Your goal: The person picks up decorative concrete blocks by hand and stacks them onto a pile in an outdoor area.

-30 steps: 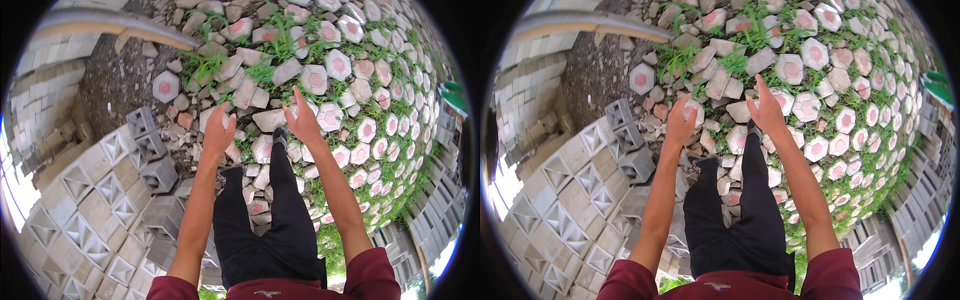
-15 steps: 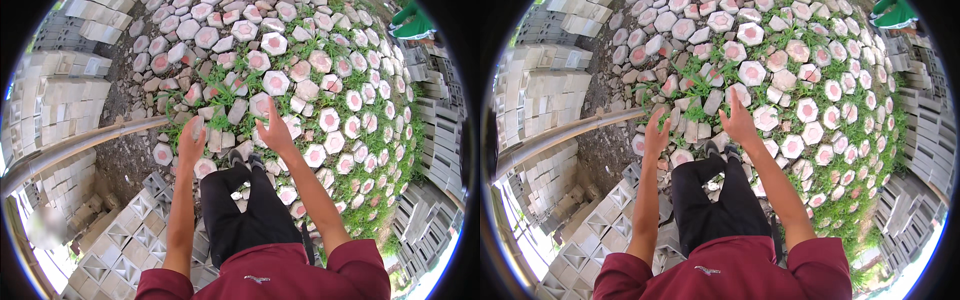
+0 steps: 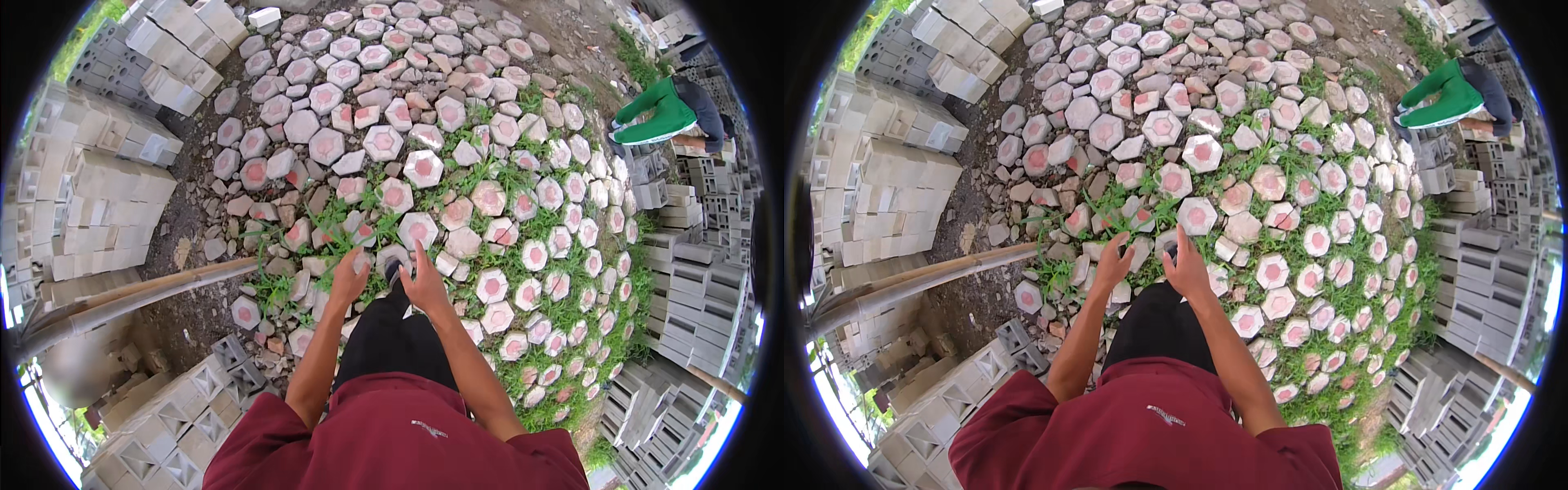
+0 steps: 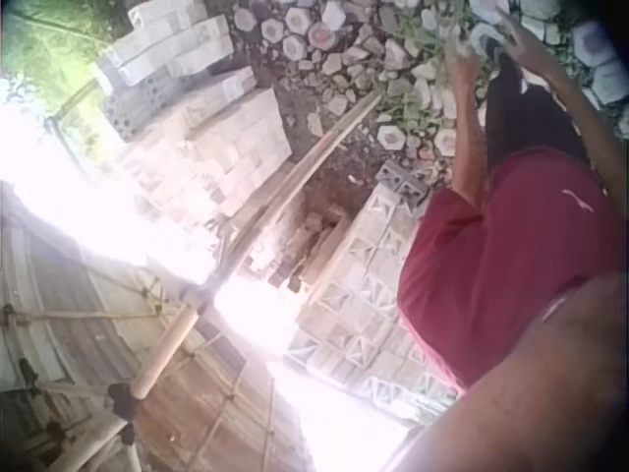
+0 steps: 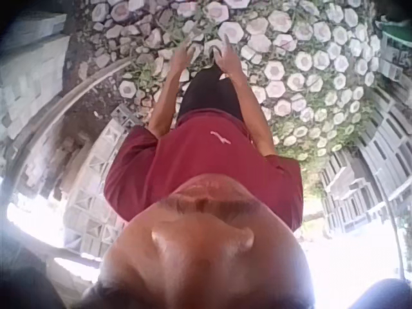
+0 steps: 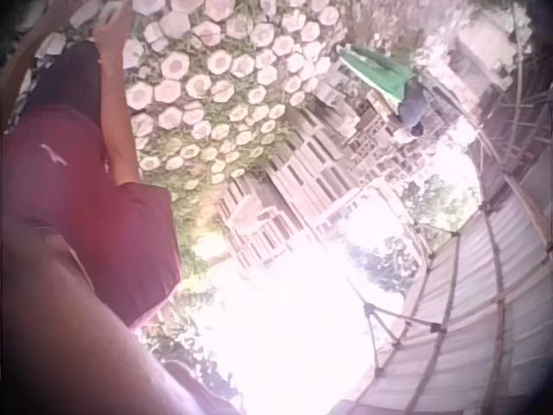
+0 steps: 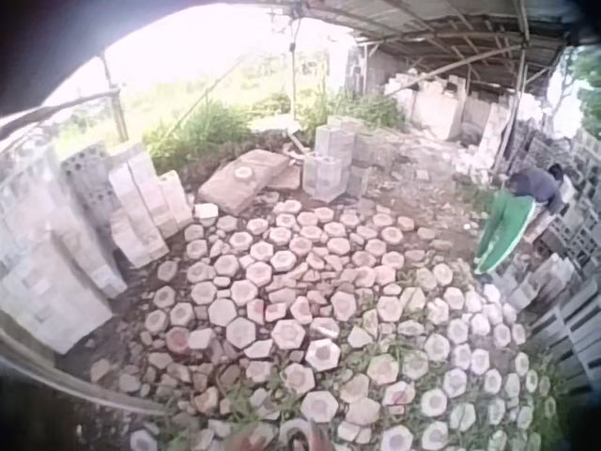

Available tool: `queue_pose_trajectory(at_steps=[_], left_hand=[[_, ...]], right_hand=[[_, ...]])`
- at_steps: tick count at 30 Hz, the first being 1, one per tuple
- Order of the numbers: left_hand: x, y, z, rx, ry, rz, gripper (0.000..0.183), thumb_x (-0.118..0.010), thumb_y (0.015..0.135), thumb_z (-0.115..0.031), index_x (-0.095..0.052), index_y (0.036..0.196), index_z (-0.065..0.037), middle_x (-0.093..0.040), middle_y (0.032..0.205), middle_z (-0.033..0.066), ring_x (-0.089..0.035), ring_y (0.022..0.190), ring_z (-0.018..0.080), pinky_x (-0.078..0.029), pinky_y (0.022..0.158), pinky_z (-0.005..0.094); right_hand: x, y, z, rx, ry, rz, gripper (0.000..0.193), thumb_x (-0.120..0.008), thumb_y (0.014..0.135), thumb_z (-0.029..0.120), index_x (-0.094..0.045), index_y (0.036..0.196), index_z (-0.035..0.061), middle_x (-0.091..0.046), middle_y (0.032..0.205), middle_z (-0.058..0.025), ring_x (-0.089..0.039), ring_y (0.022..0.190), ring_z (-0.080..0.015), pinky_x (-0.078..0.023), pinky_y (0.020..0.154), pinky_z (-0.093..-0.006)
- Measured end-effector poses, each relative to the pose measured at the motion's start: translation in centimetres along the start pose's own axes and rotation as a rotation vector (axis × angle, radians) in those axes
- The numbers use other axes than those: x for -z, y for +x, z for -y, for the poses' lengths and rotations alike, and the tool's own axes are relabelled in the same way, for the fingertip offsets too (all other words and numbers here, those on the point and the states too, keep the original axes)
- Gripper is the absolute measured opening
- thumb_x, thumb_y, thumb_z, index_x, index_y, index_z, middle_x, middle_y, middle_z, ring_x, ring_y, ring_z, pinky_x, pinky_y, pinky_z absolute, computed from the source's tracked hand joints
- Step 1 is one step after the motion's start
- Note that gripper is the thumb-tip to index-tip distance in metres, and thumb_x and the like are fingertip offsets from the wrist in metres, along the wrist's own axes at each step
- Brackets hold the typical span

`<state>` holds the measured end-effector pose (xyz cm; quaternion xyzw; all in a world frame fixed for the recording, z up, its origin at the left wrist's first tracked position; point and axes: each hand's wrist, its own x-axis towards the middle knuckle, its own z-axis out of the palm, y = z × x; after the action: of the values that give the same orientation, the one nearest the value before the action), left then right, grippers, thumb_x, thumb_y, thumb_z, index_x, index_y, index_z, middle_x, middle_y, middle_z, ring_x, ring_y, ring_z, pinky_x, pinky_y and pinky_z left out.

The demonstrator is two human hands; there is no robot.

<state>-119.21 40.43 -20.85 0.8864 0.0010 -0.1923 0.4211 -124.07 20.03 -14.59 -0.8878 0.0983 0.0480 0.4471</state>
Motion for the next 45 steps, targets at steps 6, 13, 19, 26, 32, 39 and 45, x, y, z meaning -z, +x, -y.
queue_pose_trajectory(at_steps=[6,13,19,26,32,39,45], left_hand=[[4.8,5.4,-10.6,-0.112,-0.121,-0.045,0.043,-0.063,0.089,-0.022,-0.056,0.122,0.004,-0.062,0.115,0.0233,-0.059,0.110,0.0338,-0.046,0.093,0.0385],[9.6,8.0,-16.4,-0.048,-0.227,-0.053,0.044,-0.064,0.089,-0.021,-0.054,0.125,0.003,-0.060,0.120,0.0229,-0.060,0.108,0.0346,-0.047,0.092,0.0391],[9.9,14.4,-20.1,-0.273,-0.102,-0.235,0.041,-0.064,0.089,-0.020,-0.057,0.122,0.002,-0.063,0.117,0.0214,-0.060,0.110,0.0328,-0.044,0.096,0.0383],[10.4,26.3,-25.9,-0.322,-0.084,-0.320,0.039,-0.064,0.087,-0.017,-0.058,0.120,0.003,-0.063,0.115,0.0226,-0.060,0.108,0.0358,-0.046,0.094,0.0394],[11.9,37.4,-31.6,-0.214,-0.174,-0.229,0.041,-0.065,0.088,-0.019,-0.057,0.120,0.005,-0.063,0.116,0.0228,-0.058,0.114,0.0353,-0.045,0.096,0.0400],[13.4,47.4,-38.6,-0.296,-0.081,-0.255,0.041,-0.061,0.093,-0.023,-0.055,0.127,-0.001,-0.062,0.122,0.0162,-0.059,0.114,0.0263,-0.048,0.092,0.0393],[13.9,56.1,-40.8,-0.302,-0.181,-0.289,0.041,-0.062,0.091,-0.019,-0.054,0.126,0.002,-0.061,0.121,0.0201,-0.058,0.114,0.0292,-0.047,0.095,0.0379]], right_hand=[[7.1,4.4,4.3,0.025,0.023,-0.041,0.069,-0.060,0.088,0.025,-0.029,0.144,-0.0009,-0.055,0.123,-0.0281,-0.059,0.107,-0.0388,-0.046,0.092,-0.0432],[13.4,9.2,7.2,0.112,0.018,-0.067,0.066,-0.060,0.089,0.024,-0.031,0.145,0.0040,-0.058,0.119,-0.0236,-0.059,0.104,-0.0373,-0.047,0.089,-0.0428],[17.4,16.9,8.8,0.125,0.075,-0.104,0.065,-0.061,0.089,0.022,-0.032,0.144,0.0038,-0.059,0.120,-0.0225,-0.061,0.103,-0.0357,-0.048,0.089,-0.0421],[22.6,32.7,7.8,0.274,0.076,-0.136,0.066,-0.062,0.088,0.020,-0.032,0.144,0.0022,-0.061,0.117,-0.0229,-0.062,0.105,-0.0366,-0.048,0.089,-0.0432],[28.3,44.8,10.7,0.275,0.235,-0.075,0.066,-0.063,0.089,0.022,-0.033,0.143,0.0010,-0.062,0.115,-0.0211,-0.064,0.101,-0.0299,-0.049,0.089,-0.0385],[31.8,54.9,10.7,0.285,0.108,-0.110,0.068,-0.061,0.087,0.024,-0.032,0.144,0.0022,-0.061,0.116,-0.0229,-0.061,0.103,-0.0372,-0.047,0.090,-0.0429],[33.1,63.4,9.9,0.268,0.179,-0.139,0.067,-0.063,0.088,0.024,-0.033,0.144,0.0033,-0.062,0.113,-0.0222,-0.062,0.103,-0.0355,-0.048,0.088,-0.0420]])
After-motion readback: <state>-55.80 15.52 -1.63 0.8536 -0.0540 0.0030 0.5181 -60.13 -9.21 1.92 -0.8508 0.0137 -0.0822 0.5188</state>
